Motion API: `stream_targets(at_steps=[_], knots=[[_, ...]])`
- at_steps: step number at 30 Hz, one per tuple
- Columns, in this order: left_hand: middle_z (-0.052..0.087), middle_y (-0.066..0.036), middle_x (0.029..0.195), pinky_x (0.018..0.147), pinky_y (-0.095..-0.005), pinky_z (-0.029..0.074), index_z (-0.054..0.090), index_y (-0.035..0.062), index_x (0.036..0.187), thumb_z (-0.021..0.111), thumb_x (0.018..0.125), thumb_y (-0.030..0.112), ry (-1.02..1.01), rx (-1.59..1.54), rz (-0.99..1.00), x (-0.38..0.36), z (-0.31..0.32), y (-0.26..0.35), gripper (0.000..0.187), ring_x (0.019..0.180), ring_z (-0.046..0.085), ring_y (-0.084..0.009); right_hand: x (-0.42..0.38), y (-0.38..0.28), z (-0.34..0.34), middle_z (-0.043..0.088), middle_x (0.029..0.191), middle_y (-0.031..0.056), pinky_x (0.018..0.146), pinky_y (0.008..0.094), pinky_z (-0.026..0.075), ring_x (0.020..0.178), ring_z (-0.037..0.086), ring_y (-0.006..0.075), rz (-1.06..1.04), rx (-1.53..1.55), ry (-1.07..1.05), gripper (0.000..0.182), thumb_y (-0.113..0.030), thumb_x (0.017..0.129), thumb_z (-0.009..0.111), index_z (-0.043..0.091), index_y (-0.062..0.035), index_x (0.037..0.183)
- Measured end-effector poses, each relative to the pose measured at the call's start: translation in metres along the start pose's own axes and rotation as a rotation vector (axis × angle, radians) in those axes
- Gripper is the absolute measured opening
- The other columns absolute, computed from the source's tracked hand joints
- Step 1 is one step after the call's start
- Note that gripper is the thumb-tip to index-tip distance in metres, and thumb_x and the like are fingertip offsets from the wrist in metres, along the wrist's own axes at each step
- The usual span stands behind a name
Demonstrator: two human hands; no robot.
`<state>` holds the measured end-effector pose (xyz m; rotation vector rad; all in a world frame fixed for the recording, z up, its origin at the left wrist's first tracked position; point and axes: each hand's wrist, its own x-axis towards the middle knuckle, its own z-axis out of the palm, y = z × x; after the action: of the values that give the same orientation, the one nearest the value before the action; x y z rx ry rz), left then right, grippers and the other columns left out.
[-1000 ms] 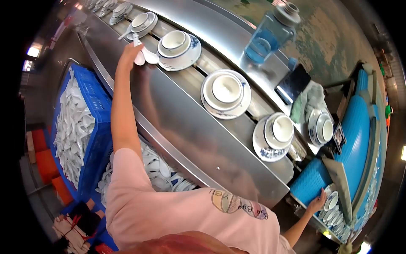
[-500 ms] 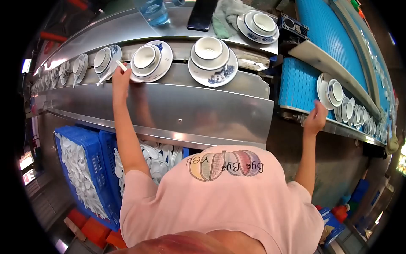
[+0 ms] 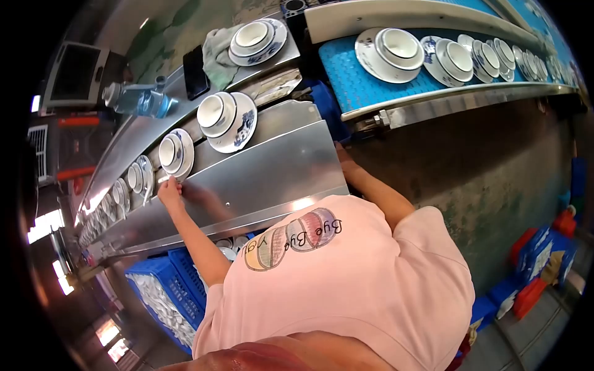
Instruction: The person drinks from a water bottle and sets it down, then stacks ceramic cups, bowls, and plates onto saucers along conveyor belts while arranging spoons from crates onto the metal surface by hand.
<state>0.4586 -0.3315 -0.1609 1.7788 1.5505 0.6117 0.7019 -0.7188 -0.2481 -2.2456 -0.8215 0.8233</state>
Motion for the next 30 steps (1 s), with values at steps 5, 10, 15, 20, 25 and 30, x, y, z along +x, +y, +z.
stream_targets(at_steps=[5,10,15,20,25,30], knots=[[0.053,-0.004,0.059,0.046,-0.0231,0.039,0.06,-0.0006,0.072,0.059,0.079,0.023,-0.157,-0.032,-0.054,-0.015,-0.005,0.014,0.025,0.051,0.05,-0.0111,0.006,0.007,0.008,0.062,0.096,0.0186,0.079,0.0355,0.046,0.09,0.059,0.0311,-0.026,0.107,-0.006,0.026,-0.012,0.079,0.055,0.06,-0.0024,0.102],[0.056,-0.002,0.062,0.047,-0.0239,0.042,0.064,0.0005,0.084,0.058,0.081,0.021,-0.001,0.009,0.007,-0.069,-0.046,0.03,0.021,0.051,0.054,-0.01,-0.032,0.006,-0.087,0.063,0.097,0.0181,0.079,0.0341,0.046,0.09,0.059,0.0293,-0.156,0.223,-0.294,0.027,-0.008,0.078,0.055,0.059,-0.0022,0.104],[0.063,-0.009,0.066,0.053,-0.0272,0.046,0.064,-0.0009,0.083,0.059,0.079,0.018,0.426,0.184,0.125,-0.098,-0.118,-0.064,0.02,0.055,0.058,-0.0148,-0.045,-0.031,-0.237,0.063,0.088,0.0048,0.074,0.0238,0.046,0.083,0.059,0.0126,-0.211,0.185,0.159,0.02,-0.011,0.085,0.054,0.062,-0.002,0.101],[0.065,-0.014,0.073,0.066,-0.0364,0.048,0.065,-0.0002,0.085,0.058,0.079,0.032,0.367,0.404,-0.047,-0.145,-0.138,-0.141,0.033,0.067,0.062,-0.0281,0.047,0.022,-0.298,0.054,0.117,0.0166,0.089,0.0389,0.042,0.103,0.055,0.0323,-0.429,-0.612,0.578,0.04,-0.019,0.082,0.057,0.052,-0.005,0.12],[0.054,-0.022,0.11,0.089,-0.0368,0.04,0.056,0.0051,0.115,0.066,0.071,0.042,-0.049,0.422,-0.083,-0.181,-0.119,-0.152,0.058,0.106,0.051,-0.0336,0.114,0.046,-0.325,0.057,0.114,0.0163,0.09,0.0375,0.04,0.106,0.054,0.0295,-0.299,-0.407,0.099,0.053,-0.019,0.071,0.056,0.051,-0.0033,0.121],[0.046,-0.022,0.121,0.095,-0.0385,0.036,0.047,0.004,0.124,0.072,0.064,0.043,-0.217,0.573,-0.103,-0.207,-0.119,-0.116,0.076,0.114,0.043,-0.0354,0.107,0.021,-0.301,0.058,0.11,0.0113,0.088,0.0316,0.042,0.101,0.055,0.0209,-0.222,-0.111,0.106,0.047,-0.011,0.075,0.052,0.05,0.0,0.121]])
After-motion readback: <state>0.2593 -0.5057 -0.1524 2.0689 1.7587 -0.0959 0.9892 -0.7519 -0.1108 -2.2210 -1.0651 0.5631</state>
